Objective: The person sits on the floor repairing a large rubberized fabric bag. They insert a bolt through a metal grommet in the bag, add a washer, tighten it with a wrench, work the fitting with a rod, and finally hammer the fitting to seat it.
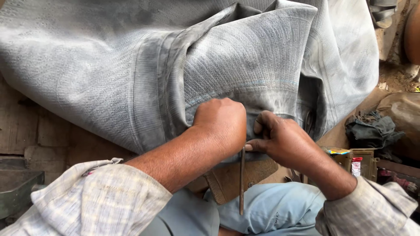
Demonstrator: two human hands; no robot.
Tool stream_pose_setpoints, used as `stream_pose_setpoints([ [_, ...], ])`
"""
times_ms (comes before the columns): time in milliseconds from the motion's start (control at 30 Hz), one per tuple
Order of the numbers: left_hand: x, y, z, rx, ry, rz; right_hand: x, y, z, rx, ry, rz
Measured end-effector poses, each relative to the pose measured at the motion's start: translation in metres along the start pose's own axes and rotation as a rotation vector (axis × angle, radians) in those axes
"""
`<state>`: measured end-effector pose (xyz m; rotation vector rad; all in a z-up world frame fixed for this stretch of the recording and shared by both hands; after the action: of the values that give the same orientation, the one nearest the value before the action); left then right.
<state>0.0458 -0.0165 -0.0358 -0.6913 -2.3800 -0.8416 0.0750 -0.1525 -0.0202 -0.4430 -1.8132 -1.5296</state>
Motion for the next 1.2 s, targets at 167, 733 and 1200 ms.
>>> stream_pose_setpoints([
  [167,-0.006,-0.004,0.000,0.018,-0.033,-0.046,-0.001,0.001,0.000,0.054,0.071,-0.034],
  [733,-0.001,-0.006,-0.003,0.012,-0.023,-0.053,-0.009,-0.002,0.000,0.233,0.131,-0.019],
  [1200,-0.007,-0.013,-0.001,-0.086,0.020,0.035,-0.008,0.009,0.009,0.064,0.094,0.107],
])
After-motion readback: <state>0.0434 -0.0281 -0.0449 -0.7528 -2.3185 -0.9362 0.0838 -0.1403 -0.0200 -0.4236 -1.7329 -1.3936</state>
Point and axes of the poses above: each hand's wrist, its own x-axis away from the middle knuckle, its own y-axis out of the back of the hand, z = x × y, the point moved 6 cm from there along -x, towards the middle knuckle, and after that the axes turned 13 degrees about x, right-handed, at the moved point
